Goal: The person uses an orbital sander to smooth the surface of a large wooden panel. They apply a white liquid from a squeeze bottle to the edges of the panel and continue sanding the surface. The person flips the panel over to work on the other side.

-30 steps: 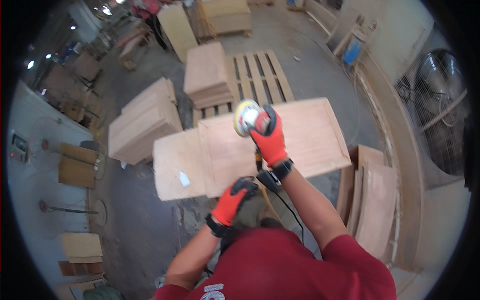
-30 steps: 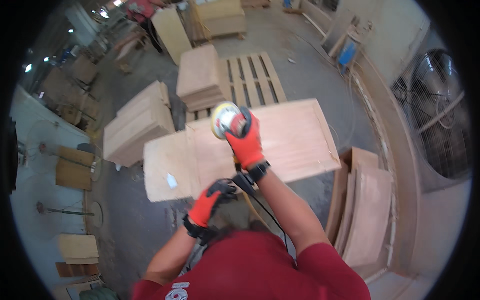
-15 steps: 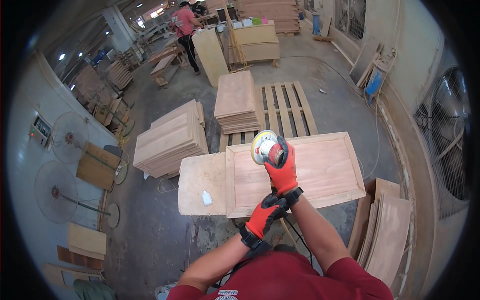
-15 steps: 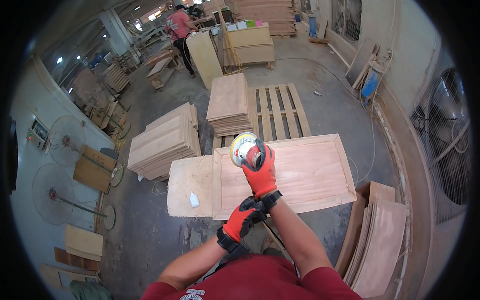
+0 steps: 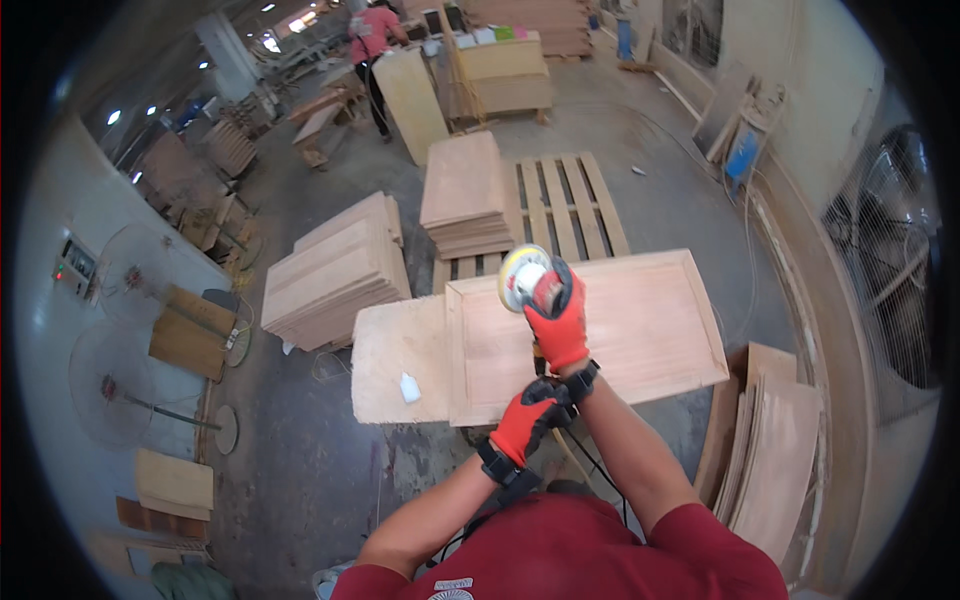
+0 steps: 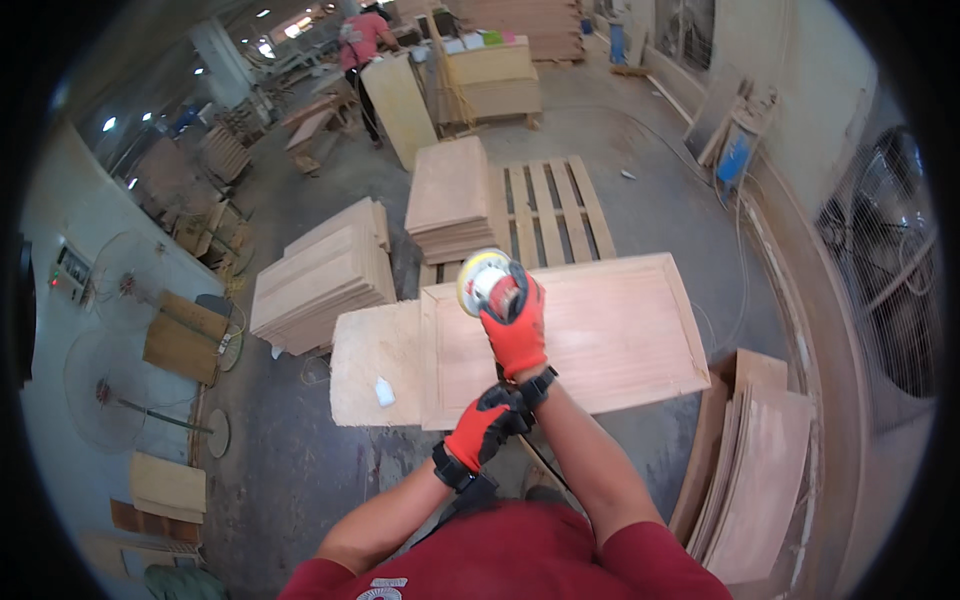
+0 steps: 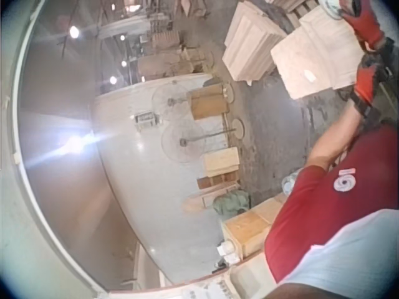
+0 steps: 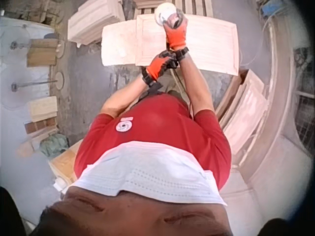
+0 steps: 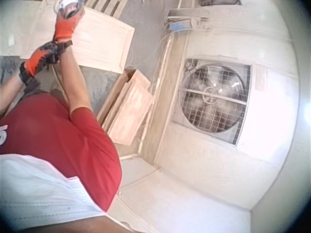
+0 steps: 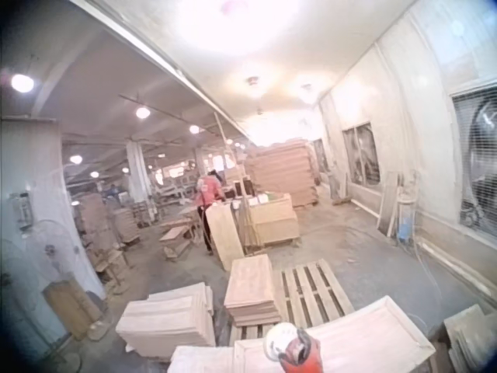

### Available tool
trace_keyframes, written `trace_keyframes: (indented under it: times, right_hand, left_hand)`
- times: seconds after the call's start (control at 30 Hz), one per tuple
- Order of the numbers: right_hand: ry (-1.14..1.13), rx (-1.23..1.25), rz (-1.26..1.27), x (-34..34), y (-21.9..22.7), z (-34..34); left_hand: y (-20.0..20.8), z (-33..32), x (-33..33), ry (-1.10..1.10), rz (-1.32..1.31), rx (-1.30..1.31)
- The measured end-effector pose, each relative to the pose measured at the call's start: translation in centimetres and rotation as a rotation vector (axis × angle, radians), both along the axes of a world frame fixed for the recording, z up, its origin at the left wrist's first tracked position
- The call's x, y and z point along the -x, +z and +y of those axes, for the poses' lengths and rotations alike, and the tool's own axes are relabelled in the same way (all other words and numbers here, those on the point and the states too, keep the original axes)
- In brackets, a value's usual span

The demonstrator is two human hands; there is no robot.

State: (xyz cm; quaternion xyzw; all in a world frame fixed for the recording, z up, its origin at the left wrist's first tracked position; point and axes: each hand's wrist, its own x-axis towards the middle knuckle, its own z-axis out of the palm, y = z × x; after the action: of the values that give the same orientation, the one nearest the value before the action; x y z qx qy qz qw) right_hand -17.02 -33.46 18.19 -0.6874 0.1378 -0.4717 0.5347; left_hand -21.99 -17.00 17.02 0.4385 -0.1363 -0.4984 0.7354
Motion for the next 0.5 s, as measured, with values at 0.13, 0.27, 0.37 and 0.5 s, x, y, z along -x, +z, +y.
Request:
trace_keyframes:
  times: [0.13,0.27,0.37,0.5]
  right_hand:
    - [-0.096,0.236,0.115,0.5,0.5,0.5]
    - [-0.070,0.422,0.188,0.5,1.2,0.2]
    - [-0.052,0.473,0.236,0.6,0.9,0.0]
    - [-0.012,0.117,0.178,0.4,1.9,1.0]
  left_hand:
    - [-0.3,0.2,1.3,0.025,-0.033,-0.035]
    - [1.2,-0.6,0.9,0.068,-0.155,-0.239]
    - [1.8,-0.7,1.2,0.097,-0.175,-0.200]
    - [1.4,-0.2,0.7,0.030,-0.154,-0.172]
